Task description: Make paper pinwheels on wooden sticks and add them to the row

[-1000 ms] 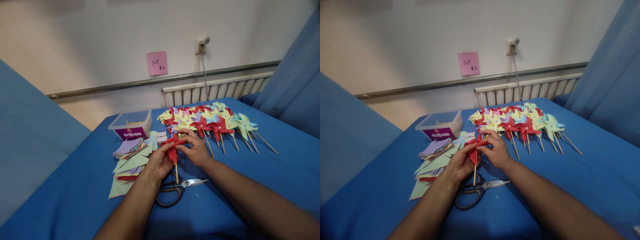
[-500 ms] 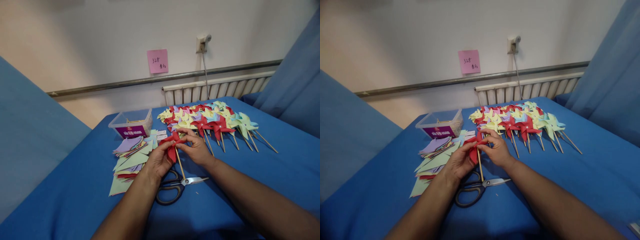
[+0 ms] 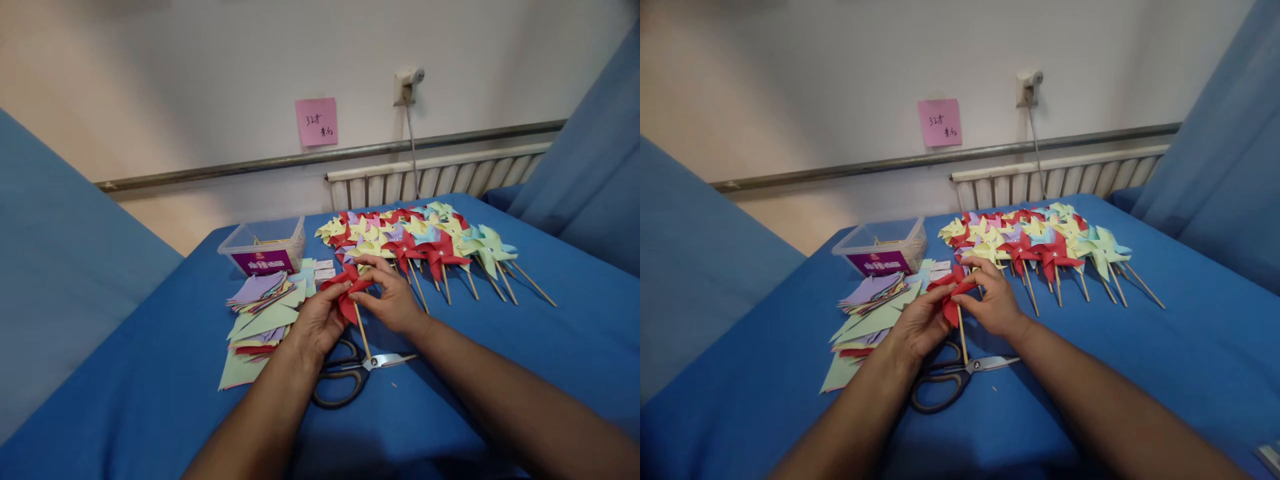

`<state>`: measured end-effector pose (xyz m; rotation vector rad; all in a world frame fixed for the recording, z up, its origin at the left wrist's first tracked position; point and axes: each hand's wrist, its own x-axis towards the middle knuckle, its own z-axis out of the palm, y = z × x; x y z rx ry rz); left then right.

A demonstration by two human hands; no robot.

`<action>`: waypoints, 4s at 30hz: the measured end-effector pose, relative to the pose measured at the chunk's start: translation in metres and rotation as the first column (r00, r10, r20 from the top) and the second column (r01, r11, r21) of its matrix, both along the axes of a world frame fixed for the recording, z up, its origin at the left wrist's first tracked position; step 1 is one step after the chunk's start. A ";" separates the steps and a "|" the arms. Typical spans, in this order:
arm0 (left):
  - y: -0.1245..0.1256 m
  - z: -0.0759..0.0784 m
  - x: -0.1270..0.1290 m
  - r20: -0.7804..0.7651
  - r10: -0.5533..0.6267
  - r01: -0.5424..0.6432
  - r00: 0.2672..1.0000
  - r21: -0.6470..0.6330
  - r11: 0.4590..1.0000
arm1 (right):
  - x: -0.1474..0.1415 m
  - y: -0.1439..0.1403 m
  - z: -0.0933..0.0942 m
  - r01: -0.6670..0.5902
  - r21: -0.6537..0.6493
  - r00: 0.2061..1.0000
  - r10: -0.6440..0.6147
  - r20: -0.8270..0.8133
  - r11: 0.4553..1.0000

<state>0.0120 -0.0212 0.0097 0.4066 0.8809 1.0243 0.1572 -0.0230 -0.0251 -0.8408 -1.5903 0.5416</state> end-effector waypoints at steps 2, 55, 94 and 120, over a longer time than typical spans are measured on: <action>0.000 0.001 0.001 -0.002 0.020 -0.020 1.000 0.002 1.000 | 0.000 0.001 -0.001 0.009 0.005 1.000 -0.009 -0.016 1.000; 0.001 -0.001 -0.001 -0.016 0.019 -0.018 1.000 0.052 0.998 | 0.000 0.008 -0.011 -0.028 -0.148 0.990 0.006 -0.143 0.989; 0.002 0.000 0.000 -0.088 0.074 -0.060 0.993 0.151 0.987 | -0.001 0.007 -0.002 -0.283 -0.490 0.779 -0.101 -0.619 0.824; 0.000 -0.003 -0.005 -0.003 -0.227 0.217 0.974 0.312 0.925 | 0.005 0.002 0.007 -0.670 -0.445 0.596 0.074 -0.799 0.594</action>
